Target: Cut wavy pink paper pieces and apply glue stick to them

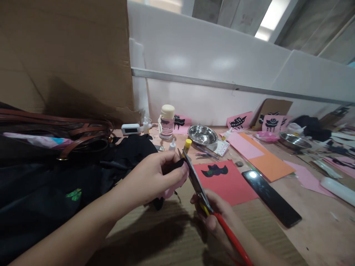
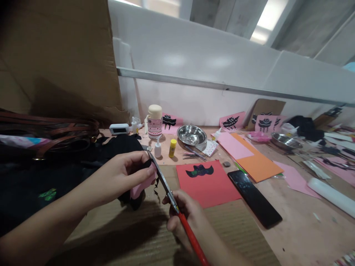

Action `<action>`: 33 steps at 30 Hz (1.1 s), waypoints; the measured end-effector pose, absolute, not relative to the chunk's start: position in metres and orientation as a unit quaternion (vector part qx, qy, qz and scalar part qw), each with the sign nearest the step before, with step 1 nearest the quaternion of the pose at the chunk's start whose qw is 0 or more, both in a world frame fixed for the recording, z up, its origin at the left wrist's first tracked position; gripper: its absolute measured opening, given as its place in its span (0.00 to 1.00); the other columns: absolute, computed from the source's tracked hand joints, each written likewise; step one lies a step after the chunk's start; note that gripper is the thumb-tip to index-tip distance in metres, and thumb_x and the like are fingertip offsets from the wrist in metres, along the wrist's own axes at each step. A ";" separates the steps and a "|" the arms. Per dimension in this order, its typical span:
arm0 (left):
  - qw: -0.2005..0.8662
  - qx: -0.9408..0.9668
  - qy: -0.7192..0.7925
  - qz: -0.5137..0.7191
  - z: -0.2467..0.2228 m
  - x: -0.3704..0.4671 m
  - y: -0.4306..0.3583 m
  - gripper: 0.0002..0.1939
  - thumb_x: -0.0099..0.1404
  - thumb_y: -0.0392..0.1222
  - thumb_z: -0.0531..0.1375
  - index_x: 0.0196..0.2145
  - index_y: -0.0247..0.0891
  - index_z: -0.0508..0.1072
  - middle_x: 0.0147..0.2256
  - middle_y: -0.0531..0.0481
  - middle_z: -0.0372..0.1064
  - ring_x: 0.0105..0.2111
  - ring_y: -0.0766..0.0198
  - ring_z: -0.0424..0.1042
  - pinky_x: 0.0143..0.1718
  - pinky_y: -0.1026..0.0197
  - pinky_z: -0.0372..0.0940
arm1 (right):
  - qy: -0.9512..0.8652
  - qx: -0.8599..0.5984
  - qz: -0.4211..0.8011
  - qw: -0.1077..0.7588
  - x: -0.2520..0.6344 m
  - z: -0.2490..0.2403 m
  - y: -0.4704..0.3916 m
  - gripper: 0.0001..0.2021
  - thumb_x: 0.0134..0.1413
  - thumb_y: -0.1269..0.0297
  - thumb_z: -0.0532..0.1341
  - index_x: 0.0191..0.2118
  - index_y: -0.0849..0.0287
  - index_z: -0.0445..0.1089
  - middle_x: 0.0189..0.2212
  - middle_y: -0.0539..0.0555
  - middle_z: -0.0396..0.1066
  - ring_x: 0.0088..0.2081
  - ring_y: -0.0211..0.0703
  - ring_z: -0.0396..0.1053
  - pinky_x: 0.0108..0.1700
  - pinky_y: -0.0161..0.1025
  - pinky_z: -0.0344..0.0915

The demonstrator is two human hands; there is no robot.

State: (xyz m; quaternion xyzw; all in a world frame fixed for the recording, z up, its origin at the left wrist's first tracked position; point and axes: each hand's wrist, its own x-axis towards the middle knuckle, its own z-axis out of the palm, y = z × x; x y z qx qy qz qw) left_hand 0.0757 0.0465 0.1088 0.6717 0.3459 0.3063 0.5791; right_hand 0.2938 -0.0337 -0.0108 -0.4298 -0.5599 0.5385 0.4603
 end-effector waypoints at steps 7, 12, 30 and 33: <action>0.580 0.677 0.341 0.300 0.111 0.073 0.047 0.13 0.73 0.47 0.58 0.30 0.41 0.68 0.18 0.60 0.64 0.19 0.69 0.62 0.28 0.64 0.61 | -0.557 -0.439 0.543 0.451 0.294 -0.006 -0.034 0.34 0.50 0.27 0.66 0.45 0.55 0.72 0.26 0.45 0.58 0.26 0.37 0.52 0.28 0.35 0.49; 0.570 0.689 0.339 0.293 0.113 0.071 0.048 0.15 0.74 0.47 0.58 0.30 0.40 0.68 0.19 0.60 0.64 0.19 0.70 0.62 0.27 0.66 0.61 | -0.560 -0.455 0.533 0.442 0.294 -0.005 -0.033 0.34 0.48 0.27 0.67 0.42 0.56 0.71 0.25 0.44 0.57 0.26 0.37 0.51 0.29 0.36 0.50; 0.584 0.665 0.348 0.310 0.112 0.068 0.049 0.13 0.73 0.47 0.59 0.32 0.39 0.69 0.21 0.60 0.65 0.18 0.74 0.59 0.22 0.69 0.56 | -0.553 -0.458 0.535 0.446 0.292 -0.002 -0.034 0.37 0.44 0.24 0.67 0.43 0.55 0.73 0.25 0.45 0.59 0.25 0.37 0.52 0.28 0.36 0.49; 0.582 0.665 0.356 0.304 0.113 0.068 0.048 0.13 0.73 0.48 0.59 0.32 0.39 0.69 0.20 0.60 0.65 0.17 0.74 0.58 0.20 0.69 0.54 | -0.557 -0.450 0.536 0.447 0.289 0.008 -0.037 0.38 0.46 0.23 0.64 0.45 0.56 0.73 0.26 0.46 0.59 0.26 0.38 0.53 0.29 0.37 0.50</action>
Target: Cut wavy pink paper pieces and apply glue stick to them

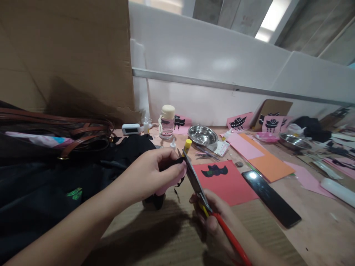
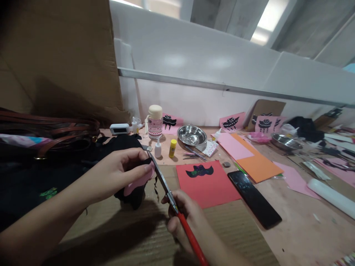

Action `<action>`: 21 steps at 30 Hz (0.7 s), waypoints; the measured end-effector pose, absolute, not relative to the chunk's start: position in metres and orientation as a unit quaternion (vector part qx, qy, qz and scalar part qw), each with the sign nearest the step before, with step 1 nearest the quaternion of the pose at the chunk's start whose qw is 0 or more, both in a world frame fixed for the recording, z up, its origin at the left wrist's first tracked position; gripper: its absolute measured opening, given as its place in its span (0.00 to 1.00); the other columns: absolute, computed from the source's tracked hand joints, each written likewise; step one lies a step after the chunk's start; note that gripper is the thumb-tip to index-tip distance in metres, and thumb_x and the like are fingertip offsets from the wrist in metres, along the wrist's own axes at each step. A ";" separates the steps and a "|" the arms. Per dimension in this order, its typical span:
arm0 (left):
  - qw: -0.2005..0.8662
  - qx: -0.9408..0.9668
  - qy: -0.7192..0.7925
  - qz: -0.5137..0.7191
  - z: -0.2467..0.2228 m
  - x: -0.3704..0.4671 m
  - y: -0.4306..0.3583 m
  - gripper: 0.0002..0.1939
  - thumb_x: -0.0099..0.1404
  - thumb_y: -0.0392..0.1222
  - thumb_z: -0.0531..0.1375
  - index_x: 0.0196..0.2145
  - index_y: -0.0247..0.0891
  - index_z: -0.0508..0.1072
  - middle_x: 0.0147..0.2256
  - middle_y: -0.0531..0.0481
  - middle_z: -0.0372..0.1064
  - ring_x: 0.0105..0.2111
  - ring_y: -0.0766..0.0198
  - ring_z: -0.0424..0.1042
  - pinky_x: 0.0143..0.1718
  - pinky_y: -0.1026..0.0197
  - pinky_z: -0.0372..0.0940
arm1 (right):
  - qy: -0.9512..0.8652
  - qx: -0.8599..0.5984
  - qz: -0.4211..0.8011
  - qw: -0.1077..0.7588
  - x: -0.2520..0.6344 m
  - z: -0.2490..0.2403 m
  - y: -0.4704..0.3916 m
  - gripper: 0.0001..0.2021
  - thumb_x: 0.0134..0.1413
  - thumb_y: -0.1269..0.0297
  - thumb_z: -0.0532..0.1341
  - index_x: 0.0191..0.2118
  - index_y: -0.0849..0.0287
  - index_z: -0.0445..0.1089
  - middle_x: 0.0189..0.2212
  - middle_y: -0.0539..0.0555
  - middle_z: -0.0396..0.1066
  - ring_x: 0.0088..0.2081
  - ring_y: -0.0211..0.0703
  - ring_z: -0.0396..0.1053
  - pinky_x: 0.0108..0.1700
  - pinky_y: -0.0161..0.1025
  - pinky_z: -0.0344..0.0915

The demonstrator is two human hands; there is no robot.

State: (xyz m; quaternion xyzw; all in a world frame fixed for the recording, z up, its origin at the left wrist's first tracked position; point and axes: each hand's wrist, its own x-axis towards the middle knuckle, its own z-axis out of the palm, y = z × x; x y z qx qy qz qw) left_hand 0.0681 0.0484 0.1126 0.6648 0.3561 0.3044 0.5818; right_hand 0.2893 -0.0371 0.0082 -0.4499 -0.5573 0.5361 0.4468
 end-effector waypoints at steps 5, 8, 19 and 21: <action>0.568 0.679 0.366 0.285 0.115 0.067 0.047 0.13 0.73 0.47 0.60 0.31 0.39 0.69 0.21 0.59 0.66 0.17 0.73 0.60 0.20 0.70 0.56 | -0.550 -0.440 0.558 0.439 0.289 0.007 -0.039 0.36 0.48 0.26 0.66 0.48 0.53 0.72 0.29 0.46 0.58 0.27 0.39 0.52 0.28 0.37 0.49; 0.557 0.689 0.372 0.277 0.117 0.067 0.047 0.13 0.72 0.46 0.60 0.30 0.39 0.70 0.22 0.59 0.67 0.17 0.73 0.60 0.20 0.69 0.57 | -0.557 -0.424 0.548 0.458 0.290 -0.004 -0.036 0.33 0.50 0.29 0.67 0.48 0.54 0.73 0.27 0.45 0.55 0.27 0.38 0.51 0.29 0.37 0.49; 0.547 0.704 0.372 0.259 0.113 0.065 0.047 0.14 0.73 0.48 0.59 0.32 0.39 0.71 0.22 0.59 0.66 0.19 0.72 0.62 0.21 0.68 0.57 | -0.524 -0.446 0.572 0.446 0.287 0.015 -0.039 0.35 0.45 0.28 0.70 0.46 0.55 0.74 0.26 0.44 0.55 0.27 0.37 0.51 0.30 0.36 0.49; 0.549 0.701 0.375 0.257 0.113 0.065 0.048 0.14 0.73 0.48 0.60 0.31 0.39 0.71 0.22 0.59 0.65 0.19 0.72 0.62 0.21 0.69 0.57 | -0.523 -0.446 0.578 0.440 0.287 0.016 -0.039 0.35 0.45 0.28 0.69 0.47 0.54 0.73 0.27 0.45 0.56 0.27 0.38 0.51 0.30 0.36 0.50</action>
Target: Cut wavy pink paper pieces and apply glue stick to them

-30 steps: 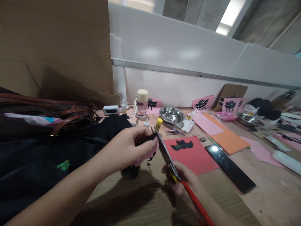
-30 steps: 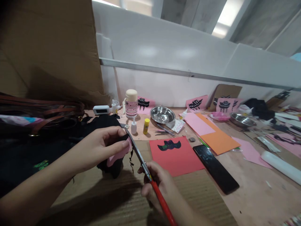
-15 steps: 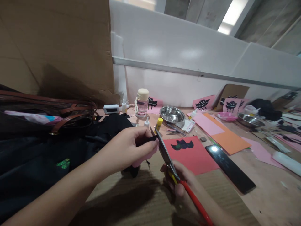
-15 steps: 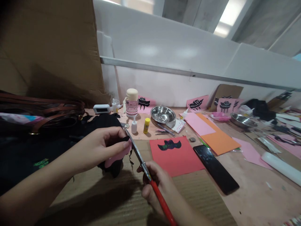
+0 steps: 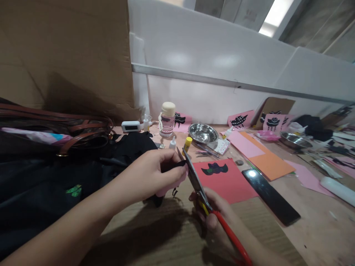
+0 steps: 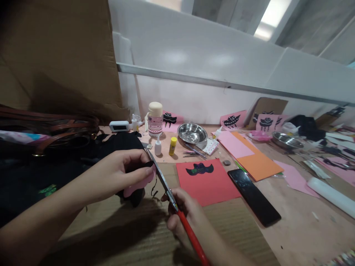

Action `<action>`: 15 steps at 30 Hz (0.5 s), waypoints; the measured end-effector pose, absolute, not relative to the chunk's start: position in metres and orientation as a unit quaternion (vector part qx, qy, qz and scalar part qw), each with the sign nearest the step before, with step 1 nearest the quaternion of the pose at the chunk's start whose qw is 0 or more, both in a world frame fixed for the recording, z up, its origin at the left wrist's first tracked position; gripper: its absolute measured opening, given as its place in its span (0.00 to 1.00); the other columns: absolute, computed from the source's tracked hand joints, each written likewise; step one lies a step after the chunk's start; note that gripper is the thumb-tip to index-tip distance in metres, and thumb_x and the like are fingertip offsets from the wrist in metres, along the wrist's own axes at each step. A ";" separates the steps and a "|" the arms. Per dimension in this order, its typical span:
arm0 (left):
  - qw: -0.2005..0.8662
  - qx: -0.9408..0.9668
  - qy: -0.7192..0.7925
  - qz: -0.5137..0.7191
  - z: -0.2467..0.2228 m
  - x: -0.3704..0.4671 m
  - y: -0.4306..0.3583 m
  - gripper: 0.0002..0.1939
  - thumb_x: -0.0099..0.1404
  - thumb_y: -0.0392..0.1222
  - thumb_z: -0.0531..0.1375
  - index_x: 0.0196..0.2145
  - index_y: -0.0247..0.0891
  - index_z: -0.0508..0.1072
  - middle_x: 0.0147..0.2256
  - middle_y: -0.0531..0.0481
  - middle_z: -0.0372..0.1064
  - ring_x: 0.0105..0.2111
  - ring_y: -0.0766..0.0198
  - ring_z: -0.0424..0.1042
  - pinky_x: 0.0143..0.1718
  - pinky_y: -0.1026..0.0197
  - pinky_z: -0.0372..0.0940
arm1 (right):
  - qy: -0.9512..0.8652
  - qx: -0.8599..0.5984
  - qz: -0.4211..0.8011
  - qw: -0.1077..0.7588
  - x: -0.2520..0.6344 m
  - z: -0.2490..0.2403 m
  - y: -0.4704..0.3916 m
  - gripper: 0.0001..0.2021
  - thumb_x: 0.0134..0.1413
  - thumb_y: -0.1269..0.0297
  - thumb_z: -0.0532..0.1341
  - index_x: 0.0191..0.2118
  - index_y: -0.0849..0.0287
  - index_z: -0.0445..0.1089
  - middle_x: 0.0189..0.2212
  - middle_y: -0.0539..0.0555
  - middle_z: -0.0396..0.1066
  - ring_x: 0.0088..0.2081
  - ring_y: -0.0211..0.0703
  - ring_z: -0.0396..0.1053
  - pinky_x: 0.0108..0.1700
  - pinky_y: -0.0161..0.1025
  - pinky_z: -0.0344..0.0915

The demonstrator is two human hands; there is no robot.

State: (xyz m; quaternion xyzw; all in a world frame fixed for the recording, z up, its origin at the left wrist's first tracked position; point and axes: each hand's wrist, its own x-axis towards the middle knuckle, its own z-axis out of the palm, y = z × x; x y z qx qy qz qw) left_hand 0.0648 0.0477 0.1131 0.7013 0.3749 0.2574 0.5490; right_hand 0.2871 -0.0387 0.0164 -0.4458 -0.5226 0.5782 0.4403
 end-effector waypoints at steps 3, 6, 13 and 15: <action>0.557 0.696 0.375 0.255 0.114 0.065 0.048 0.14 0.73 0.48 0.60 0.31 0.39 0.70 0.22 0.59 0.66 0.18 0.72 0.61 0.21 0.69 0.57 | -0.539 -0.443 0.570 0.434 0.288 0.015 -0.039 0.37 0.46 0.26 0.67 0.47 0.55 0.73 0.28 0.46 0.58 0.26 0.37 0.52 0.28 0.36 0.50; 0.560 0.692 0.378 0.253 0.116 0.064 0.047 0.14 0.73 0.49 0.59 0.31 0.39 0.70 0.21 0.59 0.66 0.18 0.72 0.60 0.21 0.69 0.56 | -0.548 -0.442 0.565 0.430 0.289 0.015 -0.039 0.37 0.47 0.26 0.67 0.47 0.55 0.72 0.27 0.45 0.59 0.25 0.37 0.53 0.28 0.37 0.50; 0.560 0.691 0.389 0.240 0.118 0.062 0.048 0.14 0.70 0.51 0.60 0.31 0.40 0.71 0.22 0.58 0.67 0.18 0.71 0.61 0.20 0.68 0.56 | -0.552 -0.461 0.554 0.419 0.289 0.022 -0.039 0.37 0.44 0.25 0.67 0.45 0.54 0.72 0.25 0.44 0.57 0.27 0.39 0.52 0.31 0.38 0.53; 0.561 0.691 0.391 0.234 0.119 0.062 0.049 0.13 0.70 0.50 0.60 0.31 0.40 0.71 0.22 0.58 0.67 0.18 0.71 0.61 0.20 0.68 0.55 | -0.552 -0.464 0.550 0.421 0.289 0.021 -0.039 0.36 0.45 0.26 0.67 0.45 0.55 0.72 0.25 0.44 0.57 0.27 0.39 0.53 0.32 0.38 0.54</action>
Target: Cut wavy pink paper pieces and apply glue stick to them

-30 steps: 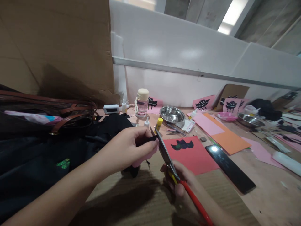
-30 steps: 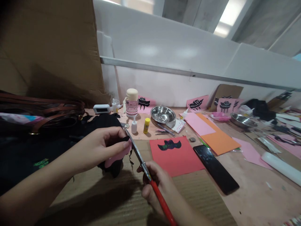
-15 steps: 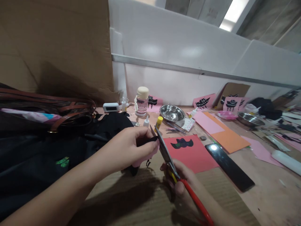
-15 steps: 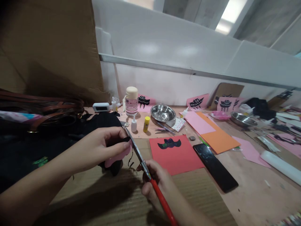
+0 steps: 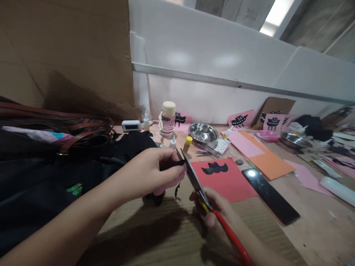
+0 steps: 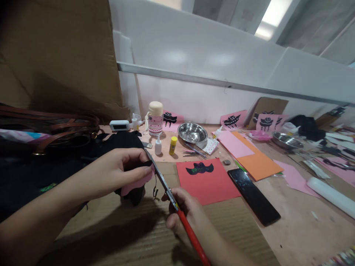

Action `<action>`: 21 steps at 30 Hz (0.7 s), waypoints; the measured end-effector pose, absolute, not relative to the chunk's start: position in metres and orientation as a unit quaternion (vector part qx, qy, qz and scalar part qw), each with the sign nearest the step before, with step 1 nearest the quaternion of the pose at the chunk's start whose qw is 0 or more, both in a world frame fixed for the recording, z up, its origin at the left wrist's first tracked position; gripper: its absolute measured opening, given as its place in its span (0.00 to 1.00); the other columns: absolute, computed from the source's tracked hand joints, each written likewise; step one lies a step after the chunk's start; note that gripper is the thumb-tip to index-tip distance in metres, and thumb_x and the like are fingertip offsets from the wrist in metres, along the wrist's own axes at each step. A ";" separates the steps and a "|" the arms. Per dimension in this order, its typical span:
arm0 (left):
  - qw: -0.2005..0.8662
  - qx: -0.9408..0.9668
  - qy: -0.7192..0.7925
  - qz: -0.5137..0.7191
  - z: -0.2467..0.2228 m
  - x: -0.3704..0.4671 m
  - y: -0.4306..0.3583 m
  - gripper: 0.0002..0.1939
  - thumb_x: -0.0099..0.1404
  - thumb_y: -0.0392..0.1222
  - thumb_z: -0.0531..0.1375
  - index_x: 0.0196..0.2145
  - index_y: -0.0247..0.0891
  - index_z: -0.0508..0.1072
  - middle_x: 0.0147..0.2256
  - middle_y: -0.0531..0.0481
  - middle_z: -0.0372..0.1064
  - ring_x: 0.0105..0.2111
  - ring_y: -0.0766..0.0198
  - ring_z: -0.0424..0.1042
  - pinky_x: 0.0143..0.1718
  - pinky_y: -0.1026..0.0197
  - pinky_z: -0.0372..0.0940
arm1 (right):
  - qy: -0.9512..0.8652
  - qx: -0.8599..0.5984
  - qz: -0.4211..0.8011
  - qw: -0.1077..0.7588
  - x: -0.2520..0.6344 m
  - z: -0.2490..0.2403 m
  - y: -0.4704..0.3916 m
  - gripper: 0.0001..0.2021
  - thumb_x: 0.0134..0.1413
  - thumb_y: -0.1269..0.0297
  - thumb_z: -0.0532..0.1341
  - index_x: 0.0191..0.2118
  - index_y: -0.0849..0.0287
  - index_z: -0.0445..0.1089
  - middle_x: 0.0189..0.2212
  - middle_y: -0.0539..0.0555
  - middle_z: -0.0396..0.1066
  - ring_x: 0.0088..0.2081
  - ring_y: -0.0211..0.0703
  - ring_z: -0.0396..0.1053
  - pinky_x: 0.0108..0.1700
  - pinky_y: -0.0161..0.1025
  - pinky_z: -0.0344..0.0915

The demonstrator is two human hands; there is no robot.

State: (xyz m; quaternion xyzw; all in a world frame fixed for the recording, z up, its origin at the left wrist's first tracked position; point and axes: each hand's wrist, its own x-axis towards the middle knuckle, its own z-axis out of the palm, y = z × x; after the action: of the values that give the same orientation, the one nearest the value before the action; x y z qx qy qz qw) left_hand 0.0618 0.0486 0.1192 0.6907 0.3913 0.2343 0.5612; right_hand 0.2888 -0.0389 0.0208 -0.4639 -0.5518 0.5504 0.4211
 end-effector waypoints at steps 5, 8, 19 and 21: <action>0.557 0.697 0.396 0.217 0.123 0.060 0.049 0.14 0.69 0.50 0.61 0.30 0.40 0.70 0.23 0.58 0.66 0.18 0.71 0.60 0.21 0.67 0.55 | -0.558 -0.468 0.546 0.415 0.290 0.016 -0.038 0.37 0.45 0.26 0.67 0.46 0.57 0.71 0.25 0.43 0.55 0.26 0.37 0.50 0.30 0.37 0.48; 0.559 0.700 0.390 0.214 0.125 0.058 0.049 0.14 0.70 0.50 0.61 0.29 0.40 0.69 0.21 0.59 0.65 0.18 0.71 0.59 0.21 0.67 0.55 | -0.550 -0.465 0.562 0.407 0.290 0.016 -0.036 0.38 0.42 0.26 0.69 0.45 0.57 0.70 0.23 0.41 0.53 0.25 0.37 0.49 0.29 0.37 0.46; 0.559 0.704 0.383 0.211 0.123 0.055 0.051 0.13 0.71 0.49 0.60 0.30 0.40 0.69 0.21 0.60 0.65 0.18 0.71 0.59 0.22 0.67 0.54 | -0.566 -0.482 0.546 0.387 0.294 0.018 -0.036 0.39 0.43 0.24 0.67 0.45 0.57 0.71 0.22 0.42 0.57 0.24 0.36 0.50 0.28 0.36 0.45; 0.554 0.707 0.385 0.212 0.123 0.054 0.051 0.13 0.72 0.48 0.60 0.31 0.41 0.69 0.21 0.59 0.65 0.18 0.71 0.59 0.22 0.67 0.55 | -0.574 -0.483 0.536 0.387 0.294 0.020 -0.037 0.38 0.45 0.24 0.66 0.45 0.57 0.71 0.23 0.44 0.59 0.24 0.37 0.52 0.28 0.37 0.48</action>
State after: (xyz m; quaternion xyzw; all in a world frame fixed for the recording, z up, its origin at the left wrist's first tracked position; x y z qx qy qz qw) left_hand 0.0540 0.0506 0.1235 0.7075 0.3847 0.2120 0.5537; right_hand 0.2940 -0.0366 0.0198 -0.4829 -0.5743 0.5361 0.3868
